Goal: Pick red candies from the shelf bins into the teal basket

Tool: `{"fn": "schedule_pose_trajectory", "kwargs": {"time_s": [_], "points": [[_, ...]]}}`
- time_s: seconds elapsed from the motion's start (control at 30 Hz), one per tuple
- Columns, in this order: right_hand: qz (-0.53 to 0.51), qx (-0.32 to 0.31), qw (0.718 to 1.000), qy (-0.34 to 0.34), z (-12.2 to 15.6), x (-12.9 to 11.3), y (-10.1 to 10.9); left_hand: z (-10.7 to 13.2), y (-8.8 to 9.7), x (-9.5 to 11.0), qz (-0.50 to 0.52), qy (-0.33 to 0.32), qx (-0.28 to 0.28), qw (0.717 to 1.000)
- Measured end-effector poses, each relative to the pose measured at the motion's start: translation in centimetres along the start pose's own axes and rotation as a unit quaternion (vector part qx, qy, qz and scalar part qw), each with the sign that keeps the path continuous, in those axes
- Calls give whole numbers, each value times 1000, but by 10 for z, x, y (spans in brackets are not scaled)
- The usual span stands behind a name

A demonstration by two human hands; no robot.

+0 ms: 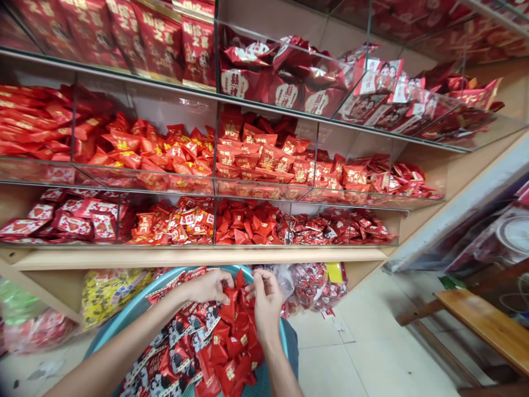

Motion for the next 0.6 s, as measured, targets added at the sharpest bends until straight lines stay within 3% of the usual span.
{"fn": "schedule_pose_trajectory", "kwargs": {"time_s": [0.37, 0.5, 0.6], "points": [[8, -4, 1000, 1, 0, 3, 1, 0, -10, -26, 28, -31, 48, 998], [8, -8, 1000, -4, 1, 3, 0, 12, -1, -14, 42, -42, 78, 995], [8, -6, 1000, -10, 2, 2, -1, 34, 24, 6, 24, -80, 150, 985]]}}
Point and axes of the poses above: each hand's wrist, its own z-axis away from the middle knuckle, its own y-axis out of the back of the hand, x = y × z, the point moved 4 cm from there along -z, towards the middle knuckle, and after that the axes turned 13 degrees about x, right-handed, at the moved point
